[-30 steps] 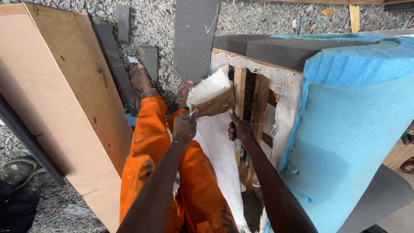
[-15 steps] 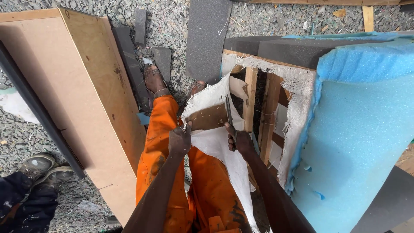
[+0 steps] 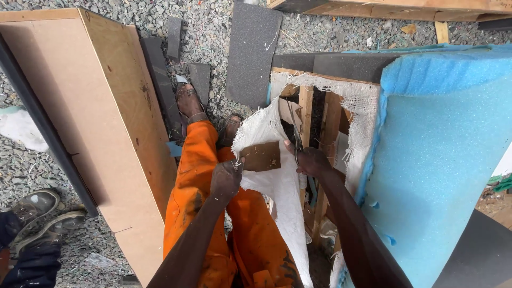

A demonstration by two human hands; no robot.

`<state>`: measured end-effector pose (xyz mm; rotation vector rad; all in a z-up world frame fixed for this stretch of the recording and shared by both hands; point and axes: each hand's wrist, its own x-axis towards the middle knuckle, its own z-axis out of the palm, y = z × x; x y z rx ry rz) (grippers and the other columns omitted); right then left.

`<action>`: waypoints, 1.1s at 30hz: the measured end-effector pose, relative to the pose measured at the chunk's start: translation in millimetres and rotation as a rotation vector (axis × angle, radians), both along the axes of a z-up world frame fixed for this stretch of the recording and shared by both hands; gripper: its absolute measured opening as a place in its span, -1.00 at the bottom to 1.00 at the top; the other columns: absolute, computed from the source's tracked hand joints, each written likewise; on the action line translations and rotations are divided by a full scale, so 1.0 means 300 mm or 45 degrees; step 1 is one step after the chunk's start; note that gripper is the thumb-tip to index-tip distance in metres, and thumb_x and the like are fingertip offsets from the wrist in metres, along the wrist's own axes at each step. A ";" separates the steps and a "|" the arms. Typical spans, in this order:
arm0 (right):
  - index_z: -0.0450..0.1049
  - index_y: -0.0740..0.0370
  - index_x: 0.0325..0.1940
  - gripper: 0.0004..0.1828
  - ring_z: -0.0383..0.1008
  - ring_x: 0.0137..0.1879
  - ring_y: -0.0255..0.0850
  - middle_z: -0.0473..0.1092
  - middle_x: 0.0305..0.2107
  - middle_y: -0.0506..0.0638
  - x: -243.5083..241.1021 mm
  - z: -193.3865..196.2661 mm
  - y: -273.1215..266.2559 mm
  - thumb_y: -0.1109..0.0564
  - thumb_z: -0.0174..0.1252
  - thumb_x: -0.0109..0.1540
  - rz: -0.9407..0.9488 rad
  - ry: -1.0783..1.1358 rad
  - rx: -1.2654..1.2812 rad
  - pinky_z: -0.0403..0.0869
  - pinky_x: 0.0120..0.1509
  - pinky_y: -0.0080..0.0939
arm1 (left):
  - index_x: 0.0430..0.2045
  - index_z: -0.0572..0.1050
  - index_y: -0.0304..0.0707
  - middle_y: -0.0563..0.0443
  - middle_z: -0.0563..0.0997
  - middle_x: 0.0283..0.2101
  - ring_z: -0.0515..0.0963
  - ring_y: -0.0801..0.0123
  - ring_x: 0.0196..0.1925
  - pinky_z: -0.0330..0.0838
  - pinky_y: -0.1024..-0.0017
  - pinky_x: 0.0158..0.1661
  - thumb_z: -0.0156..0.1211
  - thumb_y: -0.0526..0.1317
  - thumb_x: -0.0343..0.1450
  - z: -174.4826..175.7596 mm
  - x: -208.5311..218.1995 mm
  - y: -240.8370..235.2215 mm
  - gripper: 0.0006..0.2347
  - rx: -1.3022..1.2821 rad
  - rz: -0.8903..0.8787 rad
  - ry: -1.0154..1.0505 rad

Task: The person uses shears to cut a white fabric covering on a wooden frame, removing the material from the structure. They then discard the cut fabric pieces onto the ground.

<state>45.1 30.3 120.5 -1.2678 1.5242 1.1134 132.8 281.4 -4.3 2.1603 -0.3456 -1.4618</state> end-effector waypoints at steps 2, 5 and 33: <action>0.60 0.32 -0.55 0.06 0.62 -0.35 0.06 0.54 -0.61 0.20 0.166 0.051 -0.055 -0.76 -0.14 0.18 0.167 0.012 0.063 0.53 -0.07 -0.09 | -0.67 0.55 -0.28 -0.32 0.58 -0.62 0.66 -0.15 -0.52 0.46 0.15 -0.57 0.15 -0.14 0.48 0.058 -0.007 -0.005 -0.70 -0.077 0.055 0.048; 0.35 0.65 0.28 0.01 0.50 0.13 0.35 0.50 -0.04 0.55 0.414 0.118 -0.149 -0.46 -0.18 0.34 0.555 0.086 0.222 0.46 0.29 -0.07 | -0.65 0.55 -0.22 -0.22 0.58 -0.63 0.66 -0.10 -0.51 0.50 0.16 -0.52 0.17 -0.12 0.44 0.061 -0.088 -0.045 -0.75 -0.113 -0.101 0.101; 0.02 -0.13 0.55 -0.12 0.48 -0.27 -0.13 0.19 -0.10 0.11 0.442 -0.842 -0.284 -0.61 -0.37 0.31 1.794 0.698 0.486 0.02 0.12 0.00 | -0.39 0.62 -0.13 0.02 0.63 -0.48 0.60 0.22 -0.45 0.46 0.25 -0.44 0.16 -0.35 0.41 0.128 -0.230 -0.120 -0.90 -0.511 -0.373 0.173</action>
